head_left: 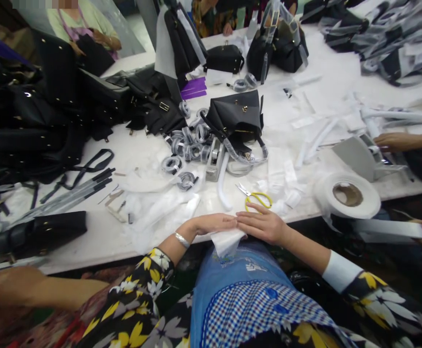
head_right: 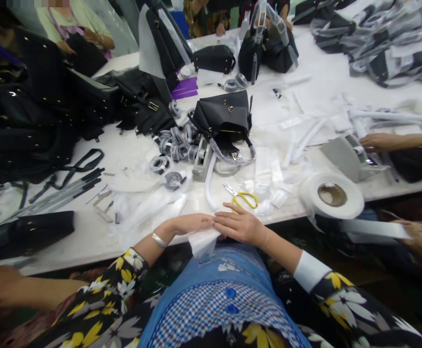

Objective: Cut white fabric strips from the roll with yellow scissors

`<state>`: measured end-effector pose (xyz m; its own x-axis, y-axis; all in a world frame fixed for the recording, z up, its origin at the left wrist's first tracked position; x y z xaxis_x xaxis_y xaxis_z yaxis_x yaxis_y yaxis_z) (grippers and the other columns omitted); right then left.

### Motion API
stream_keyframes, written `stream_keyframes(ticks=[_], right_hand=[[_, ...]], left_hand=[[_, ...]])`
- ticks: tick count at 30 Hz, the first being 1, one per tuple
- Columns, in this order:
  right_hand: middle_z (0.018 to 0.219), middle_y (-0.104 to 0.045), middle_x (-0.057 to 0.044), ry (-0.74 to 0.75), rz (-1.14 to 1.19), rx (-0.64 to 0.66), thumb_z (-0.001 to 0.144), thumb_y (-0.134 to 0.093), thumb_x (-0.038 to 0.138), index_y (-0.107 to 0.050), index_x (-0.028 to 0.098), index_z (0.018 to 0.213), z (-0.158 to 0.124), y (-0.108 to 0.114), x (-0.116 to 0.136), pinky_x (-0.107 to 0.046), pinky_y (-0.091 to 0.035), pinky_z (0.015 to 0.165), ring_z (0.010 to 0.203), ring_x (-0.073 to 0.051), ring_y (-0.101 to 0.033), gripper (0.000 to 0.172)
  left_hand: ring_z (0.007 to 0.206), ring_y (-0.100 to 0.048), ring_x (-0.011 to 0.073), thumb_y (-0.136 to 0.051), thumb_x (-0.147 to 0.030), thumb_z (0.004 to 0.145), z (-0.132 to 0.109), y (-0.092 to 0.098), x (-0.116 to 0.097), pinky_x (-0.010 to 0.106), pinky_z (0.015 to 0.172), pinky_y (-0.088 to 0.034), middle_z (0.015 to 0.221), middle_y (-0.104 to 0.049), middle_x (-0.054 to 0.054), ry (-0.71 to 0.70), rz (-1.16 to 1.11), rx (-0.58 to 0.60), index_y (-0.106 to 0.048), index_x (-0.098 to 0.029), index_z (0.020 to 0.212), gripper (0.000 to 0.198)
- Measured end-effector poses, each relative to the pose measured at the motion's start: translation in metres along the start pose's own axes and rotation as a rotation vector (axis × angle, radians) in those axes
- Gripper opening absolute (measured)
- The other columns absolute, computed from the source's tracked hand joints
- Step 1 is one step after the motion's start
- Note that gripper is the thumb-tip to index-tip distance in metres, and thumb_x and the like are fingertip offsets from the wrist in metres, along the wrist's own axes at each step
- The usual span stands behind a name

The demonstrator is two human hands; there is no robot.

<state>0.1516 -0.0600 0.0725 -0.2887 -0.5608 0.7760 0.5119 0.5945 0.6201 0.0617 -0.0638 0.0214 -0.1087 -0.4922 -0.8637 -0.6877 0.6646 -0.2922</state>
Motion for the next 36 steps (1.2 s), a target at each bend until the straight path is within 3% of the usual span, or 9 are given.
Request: stream_keyframes(ticks=[3,6,8,11,14,18,23,29,36], right_hand=[[0.122,-0.066,-0.003,0.051,-0.078,0.011,0.095,-0.05,0.033,-0.066,0.029,0.118,0.006,-0.001,0.008,-0.055,-0.027,0.115,0.123,-0.022,-0.056,0.028],[0.128,-0.063,-0.001,0.061,-0.168,-0.082,0.096,-0.047,0.024,-0.061,0.032,0.125,0.005,0.001,0.005,-0.055,-0.02,0.118,0.128,-0.021,-0.051,0.033],[0.135,-0.058,-0.003,-0.075,-0.177,-0.296,0.096,-0.046,0.023,-0.058,0.03,0.13,-0.002,0.014,-0.011,-0.053,-0.021,0.118,0.133,-0.022,-0.045,0.036],[0.139,-0.054,-0.01,-0.46,0.027,-0.599,0.093,-0.053,0.035,-0.053,0.024,0.135,-0.029,0.02,-0.05,-0.051,-0.029,0.115,0.133,-0.026,-0.044,0.044],[0.127,-0.062,-0.013,-0.77,0.614,-0.491,0.091,-0.051,0.05,-0.051,0.021,0.135,-0.037,-0.034,-0.075,-0.049,-0.043,0.105,0.12,-0.026,-0.057,0.052],[0.118,-0.067,-0.012,-0.809,1.171,-0.32,0.087,-0.055,0.054,-0.061,0.018,0.121,-0.008,-0.087,-0.055,-0.04,-0.05,0.096,0.108,-0.024,-0.064,0.05],[0.089,-0.073,-0.008,-0.903,1.093,-0.463,0.071,-0.074,0.05,-0.07,0.014,0.095,0.009,-0.097,-0.074,-0.032,-0.053,0.076,0.082,-0.022,-0.067,0.044],[0.084,-0.072,-0.007,-0.897,0.915,-0.438,0.071,-0.071,0.051,-0.07,0.013,0.094,0.027,-0.117,-0.102,-0.029,-0.05,0.069,0.076,-0.019,-0.064,0.045],[0.08,-0.07,-0.006,-0.881,0.845,-0.34,0.067,-0.072,0.055,-0.072,0.012,0.09,0.074,-0.142,-0.118,-0.028,-0.049,0.067,0.072,-0.017,-0.06,0.049]], left_hand=[[0.084,-0.068,0.0222,-0.072,-0.054,0.072,-0.01,-0.023,0.012,0.032,0.077,-0.052,0.093,-0.073,0.011,0.137,-0.219,0.167,-0.072,-0.017,0.1,0.046],[0.075,-0.066,0.0188,-0.076,-0.048,0.07,-0.016,-0.016,0.027,0.029,0.072,-0.05,0.091,-0.072,0.01,0.143,-0.331,0.04,-0.071,-0.015,0.101,0.045],[0.072,-0.065,0.017,-0.078,-0.045,0.069,-0.017,-0.004,0.04,0.027,0.07,-0.048,0.089,-0.072,0.009,0.121,-0.34,-0.089,-0.072,-0.014,0.098,0.043],[0.07,-0.064,0.0165,-0.08,-0.045,0.066,-0.02,0.015,0.059,0.025,0.067,-0.046,0.088,-0.072,0.011,0.125,-0.38,-0.257,-0.072,-0.011,0.096,0.046],[0.069,-0.064,0.0169,-0.081,-0.045,0.063,-0.022,0.026,0.071,0.025,0.065,-0.044,0.085,-0.073,0.011,0.14,-0.412,-0.355,-0.072,-0.01,0.095,0.048],[0.066,-0.061,0.0156,-0.079,-0.044,0.064,-0.021,0.029,0.075,0.023,0.06,-0.04,0.079,-0.071,0.007,0.136,-0.369,-0.381,-0.072,-0.012,0.091,0.043],[0.058,-0.055,0.0131,-0.077,-0.048,0.065,-0.024,0.036,0.09,0.022,0.054,-0.035,0.072,-0.069,0.004,0.153,-0.259,-0.462,-0.072,-0.012,0.085,0.042],[0.066,-0.058,0.0129,-0.078,-0.047,0.067,-0.057,0.044,0.131,0.023,0.06,-0.043,0.08,-0.069,0.005,0.16,-0.462,-0.62,-0.07,-0.012,0.092,0.044],[0.083,-0.064,0.0167,-0.08,-0.044,0.067,-0.1,0.063,0.164,0.029,0.077,-0.052,0.095,-0.069,0.009,0.026,-0.749,-1.007,-0.068,-0.013,0.102,0.049]])
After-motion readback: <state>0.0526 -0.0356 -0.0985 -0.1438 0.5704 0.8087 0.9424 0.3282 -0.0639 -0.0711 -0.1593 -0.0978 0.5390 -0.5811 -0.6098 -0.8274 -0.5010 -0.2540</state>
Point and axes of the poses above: each hand's wrist, its own z-axis towards the middle knuckle, its own y-axis out of the back of the hand, x = y × z, the point moved 10 cm from there along z, towards the middle knuckle
